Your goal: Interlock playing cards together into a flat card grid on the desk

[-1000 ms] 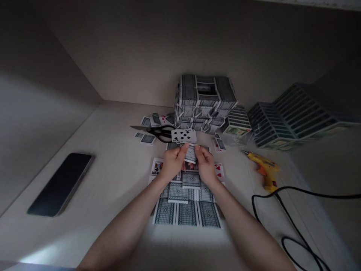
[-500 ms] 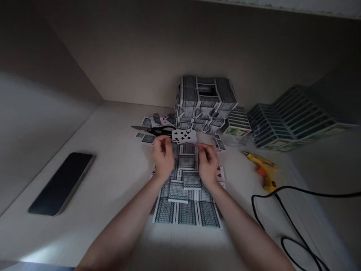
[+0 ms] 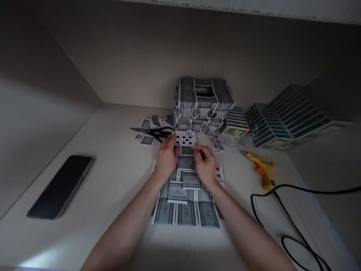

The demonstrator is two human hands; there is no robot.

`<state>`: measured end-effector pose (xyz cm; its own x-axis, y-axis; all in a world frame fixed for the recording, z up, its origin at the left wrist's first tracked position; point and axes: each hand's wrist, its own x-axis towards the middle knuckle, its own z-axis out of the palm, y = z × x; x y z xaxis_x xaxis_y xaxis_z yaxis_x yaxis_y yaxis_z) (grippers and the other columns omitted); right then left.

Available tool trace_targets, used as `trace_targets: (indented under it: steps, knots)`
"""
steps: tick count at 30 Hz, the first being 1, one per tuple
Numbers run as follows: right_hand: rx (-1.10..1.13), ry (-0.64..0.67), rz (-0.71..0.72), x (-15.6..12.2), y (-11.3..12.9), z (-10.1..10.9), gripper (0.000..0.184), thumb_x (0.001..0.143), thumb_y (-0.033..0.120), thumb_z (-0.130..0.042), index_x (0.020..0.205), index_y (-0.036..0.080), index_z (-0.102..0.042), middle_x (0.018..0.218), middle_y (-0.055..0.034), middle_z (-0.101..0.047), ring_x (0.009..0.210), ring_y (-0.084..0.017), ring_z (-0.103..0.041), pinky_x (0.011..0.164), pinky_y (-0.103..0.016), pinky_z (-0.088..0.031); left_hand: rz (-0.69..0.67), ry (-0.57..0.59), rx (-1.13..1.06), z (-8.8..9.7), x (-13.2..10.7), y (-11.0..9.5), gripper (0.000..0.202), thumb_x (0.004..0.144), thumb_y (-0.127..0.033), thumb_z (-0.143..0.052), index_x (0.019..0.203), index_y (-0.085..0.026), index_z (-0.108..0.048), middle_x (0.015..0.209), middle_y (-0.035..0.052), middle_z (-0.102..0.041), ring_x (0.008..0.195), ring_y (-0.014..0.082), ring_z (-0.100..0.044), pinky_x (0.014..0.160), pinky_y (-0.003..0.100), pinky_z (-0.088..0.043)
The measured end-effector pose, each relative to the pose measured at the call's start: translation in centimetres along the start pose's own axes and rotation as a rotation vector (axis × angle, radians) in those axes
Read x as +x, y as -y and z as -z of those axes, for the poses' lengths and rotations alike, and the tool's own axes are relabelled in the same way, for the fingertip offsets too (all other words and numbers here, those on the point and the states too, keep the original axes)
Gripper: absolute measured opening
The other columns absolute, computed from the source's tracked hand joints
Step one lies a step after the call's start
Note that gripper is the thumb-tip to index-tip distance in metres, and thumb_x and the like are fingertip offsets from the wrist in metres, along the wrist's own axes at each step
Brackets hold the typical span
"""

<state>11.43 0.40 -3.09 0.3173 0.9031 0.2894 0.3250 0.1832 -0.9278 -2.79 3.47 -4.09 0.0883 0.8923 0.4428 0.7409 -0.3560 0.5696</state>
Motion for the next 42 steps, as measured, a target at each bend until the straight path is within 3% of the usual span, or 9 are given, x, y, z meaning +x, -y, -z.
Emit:
trace_targets:
  steps: [3, 7, 10, 13, 17, 22, 26, 31, 42]
  knots:
    - [0.012, -0.004, 0.003, 0.0, -0.1, 0.0, 0.018, 0.081, 0.029, -0.051, 0.082, 0.019, -0.066, 0.080, -0.0031, -0.062, 0.077, -0.017, -0.056, 0.073, -0.030, -0.043, -0.039, -0.020, 0.018, 0.2, 0.1, -0.2, 0.030, 0.088, -0.019, -0.046, 0.116, -0.016, -0.056, 0.121, 0.0116, -0.060, 0.119, 0.0238, -0.052, 0.106, 0.044, -0.037]
    - [0.073, -0.017, -0.041, 0.0, 0.1, -0.1, 0.020, 0.082, 0.031, -0.049, 0.085, 0.019, -0.065, 0.082, -0.0031, -0.064, 0.078, -0.016, -0.058, 0.075, -0.030, -0.044, -0.046, -0.069, 0.005, 0.6, 0.1, -0.4, 0.027, 0.091, -0.019, -0.041, 0.108, -0.016, -0.061, 0.111, 0.0098, -0.066, 0.107, 0.0206, -0.060, 0.101, 0.040, -0.041]
    - [0.142, -0.005, -0.121, 0.0, 0.5, -0.1, 0.022, 0.081, 0.036, -0.051, 0.087, 0.019, -0.063, 0.071, -0.0002, -0.062, 0.065, -0.014, -0.056, 0.065, -0.027, -0.044, -0.010, -0.157, 0.029, 0.8, 0.0, -0.6, 0.027, 0.091, -0.020, -0.040, 0.107, -0.015, -0.061, 0.105, 0.0100, -0.068, 0.098, 0.0206, -0.063, 0.090, 0.037, -0.047]
    - [0.227, 0.024, -0.194, -0.1, 1.0, 0.0, 0.031, 0.083, 0.045, -0.048, 0.085, 0.018, -0.063, 0.063, 0.0015, -0.059, 0.050, -0.011, -0.048, 0.050, -0.024, -0.039, -0.051, -0.237, 0.034, 1.1, -0.2, -1.0, 0.024, 0.089, -0.021, -0.045, 0.104, -0.017, -0.063, 0.100, 0.0083, -0.070, 0.096, 0.0198, -0.064, 0.090, 0.037, -0.046]
    - [0.355, 0.017, -0.298, -0.2, 1.2, 0.1, 0.049, 0.083, 0.059, -0.038, 0.079, 0.016, -0.062, 0.055, 0.0006, -0.059, 0.039, -0.009, -0.043, 0.039, -0.023, -0.032, -0.204, -0.182, -0.019, 1.6, -0.3, -1.6, 0.019, 0.086, -0.018, -0.050, 0.097, -0.022, -0.065, 0.100, 0.0025, -0.071, 0.099, 0.0173, -0.064, 0.099, 0.040, -0.040]
    - [0.386, -0.024, -0.342, 0.0, 0.8, 0.1, 0.037, 0.078, 0.052, -0.050, 0.064, 0.018, -0.054, 0.048, 0.0021, -0.056, 0.034, -0.008, -0.043, 0.035, -0.021, -0.031, -0.343, -0.064, -0.099, 1.8, -0.3, -1.8, 0.022, 0.085, -0.014, -0.050, 0.097, -0.025, -0.065, 0.099, 0.0000, -0.072, 0.107, 0.0163, -0.062, 0.105, 0.044, -0.034]
    - [0.429, -0.050, -0.356, 0.3, 0.7, 0.0, 0.022, 0.074, 0.039, -0.056, 0.068, 0.019, -0.051, 0.047, 0.0052, -0.056, 0.033, -0.007, -0.040, 0.034, -0.020, -0.030, -0.255, -0.028, -0.131, 1.3, -0.1, -1.4, 0.024, 0.085, -0.015, -0.049, 0.104, -0.022, -0.061, 0.117, 0.0047, -0.065, 0.115, 0.0175, -0.056, 0.103, 0.042, -0.040]
    - [0.483, -0.106, -0.343, 0.6, 0.6, 0.0, 0.023, 0.074, 0.041, -0.057, 0.069, 0.020, -0.050, 0.047, 0.0072, -0.052, 0.034, -0.006, -0.037, 0.034, -0.019, -0.027, -0.025, 0.024, -0.062, 0.5, 0.0, -0.8, 0.047, 0.082, -0.022, -0.055, 0.128, -0.018, -0.045, 0.127, 0.0112, -0.057, 0.116, 0.0227, -0.055, 0.096, 0.039, -0.047]
    - [0.517, -0.245, -0.350, 0.9, 0.3, 0.0, 0.030, 0.079, 0.050, -0.050, 0.074, 0.022, -0.041, 0.054, 0.0073, -0.055, 0.034, -0.006, -0.038, 0.035, -0.019, -0.029, -0.061, 0.051, -0.060, 0.3, 0.1, -0.6, 0.028, 0.088, -0.022, -0.048, 0.114, -0.020, -0.059, 0.120, 0.0090, -0.062, 0.114, 0.0209, -0.057, 0.097, 0.039, -0.048]
